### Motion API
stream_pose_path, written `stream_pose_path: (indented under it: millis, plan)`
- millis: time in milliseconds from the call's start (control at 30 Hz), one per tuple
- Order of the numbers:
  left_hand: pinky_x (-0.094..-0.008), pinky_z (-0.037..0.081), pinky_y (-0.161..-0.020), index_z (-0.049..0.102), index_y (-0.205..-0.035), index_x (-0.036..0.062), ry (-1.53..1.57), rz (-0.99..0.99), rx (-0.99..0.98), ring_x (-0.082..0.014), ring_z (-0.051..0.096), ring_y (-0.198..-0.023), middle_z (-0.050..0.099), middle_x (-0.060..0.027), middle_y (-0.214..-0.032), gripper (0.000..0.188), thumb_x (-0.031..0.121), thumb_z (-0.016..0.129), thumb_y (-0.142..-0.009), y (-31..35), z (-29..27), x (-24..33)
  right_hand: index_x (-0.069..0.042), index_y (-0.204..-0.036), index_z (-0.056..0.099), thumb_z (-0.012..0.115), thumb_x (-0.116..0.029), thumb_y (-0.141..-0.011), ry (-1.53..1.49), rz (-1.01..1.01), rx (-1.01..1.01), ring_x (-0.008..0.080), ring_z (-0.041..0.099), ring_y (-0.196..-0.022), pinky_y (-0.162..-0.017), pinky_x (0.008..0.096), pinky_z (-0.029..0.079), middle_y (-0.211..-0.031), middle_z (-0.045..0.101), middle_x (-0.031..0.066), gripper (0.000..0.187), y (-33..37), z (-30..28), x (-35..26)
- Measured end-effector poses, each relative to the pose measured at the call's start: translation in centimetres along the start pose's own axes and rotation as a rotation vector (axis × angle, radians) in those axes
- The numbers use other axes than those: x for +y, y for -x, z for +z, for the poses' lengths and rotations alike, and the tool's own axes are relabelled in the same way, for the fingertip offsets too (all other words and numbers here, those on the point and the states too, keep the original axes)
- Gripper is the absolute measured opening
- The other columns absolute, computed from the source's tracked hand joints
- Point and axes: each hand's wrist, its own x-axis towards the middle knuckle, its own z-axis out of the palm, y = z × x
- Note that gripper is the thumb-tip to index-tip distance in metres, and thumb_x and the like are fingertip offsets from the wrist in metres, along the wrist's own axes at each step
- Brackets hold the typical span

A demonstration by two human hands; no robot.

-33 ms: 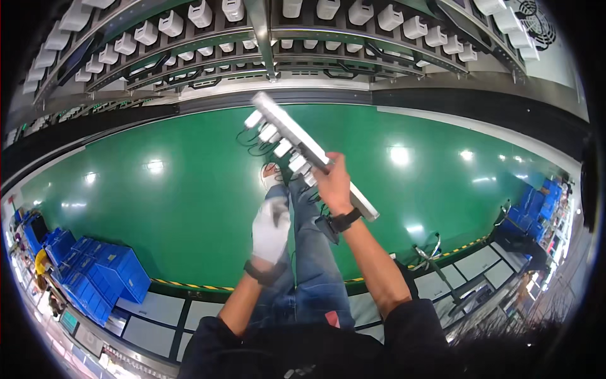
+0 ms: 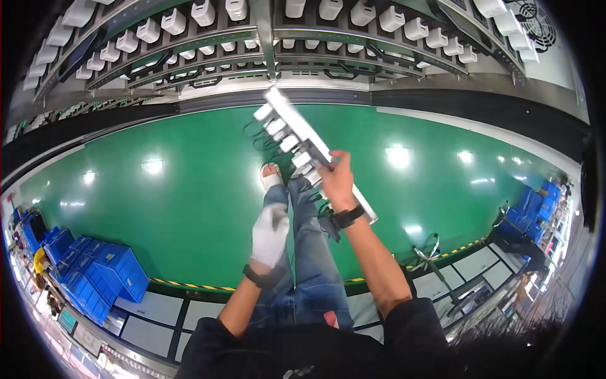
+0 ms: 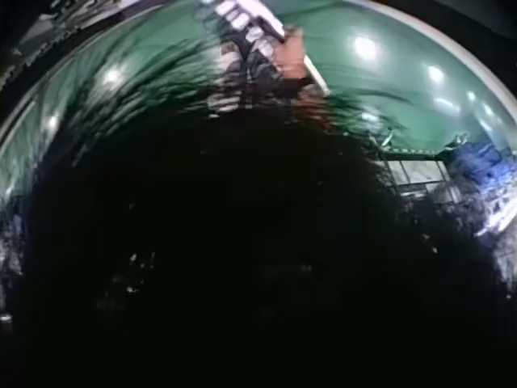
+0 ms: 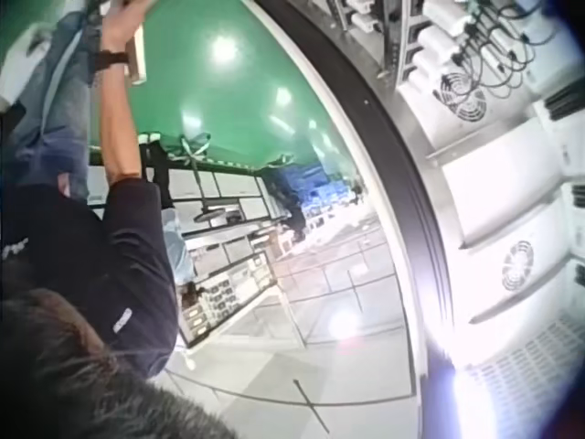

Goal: Retrieving trays of electronic components from storage racks and placing them onto a conveyor belt for processing.

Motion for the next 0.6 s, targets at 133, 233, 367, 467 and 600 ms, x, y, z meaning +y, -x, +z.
stream_pose_path:
  millis: [133,233,367,467,600]
  plan:
    - [-0.0367,0.057,-0.089,0.067,-0.122,0.0039,0.080,-0.138,-0.163,-0.0265,0.073,-0.099,0.074,-0.0150,-0.109,0.027,0.013,0.069,-0.096,3.9,-0.6,-3.9,-0.005,-0.122,0.054,0.067,-0.019,-0.097,-0.329,0.282,-0.035,0.0113,0.058,-0.079,-0.064,0.0300,0.046,-0.087,0.063,0.0015,0.031,-1.1,-1.5,1.1]
    - [-0.0346,0.056,-0.090,0.068,-0.121,0.0020,0.206,-0.278,-0.278,-0.0224,0.072,-0.096,0.074,-0.0132,-0.106,0.025,0.013,0.067,-0.099,5.8,-0.8,-5.5,-0.009,-0.109,0.060,0.067,-0.025,-0.096,-0.425,0.424,-0.116,0.0107,0.057,-0.078,-0.064,0.0302,0.046,-0.086,0.062,-0.0008,0.021,-0.4,-2.9,2.4]
    - [-0.0303,0.054,-0.086,0.064,-0.126,-0.0005,0.400,-0.435,-0.334,-0.0160,0.069,-0.096,0.071,-0.0085,-0.108,0.028,0.012,0.065,-0.101,6.3,-0.2,-7.2,-0.013,-0.098,0.062,0.068,-0.030,-0.095,-0.620,0.538,-0.101,0.0097,0.054,-0.075,-0.063,0.0304,0.045,-0.084,0.061,-0.0019,0.018,1.2,-3.6,4.7]
    - [-0.0333,0.054,-0.084,0.062,-0.129,-0.0005,0.446,-0.521,-0.222,-0.0167,0.068,-0.093,0.071,-0.0072,-0.106,0.034,0.016,0.067,-0.099,4.6,1.2,-8.6,-0.009,-0.099,0.065,0.068,-0.024,-0.096,-0.746,0.479,-0.131,0.0101,0.054,-0.073,-0.066,0.0296,0.054,-0.085,0.065,0.0006,0.016,2.1,-3.7,6.7]
    - [-0.0343,0.055,-0.086,0.058,-0.135,0.0086,0.470,-0.626,-0.026,-0.0202,0.069,-0.107,0.070,-0.0098,-0.122,0.047,0.039,0.069,-0.101,-0.1,2.0,-9.6,-0.008,-0.097,0.067,0.069,-0.020,-0.097,-1.128,0.670,-0.091,0.0085,0.054,-0.071,-0.073,0.0306,0.057,-0.085,0.068,0.0010,0.012,2.5,-3.6,8.1]
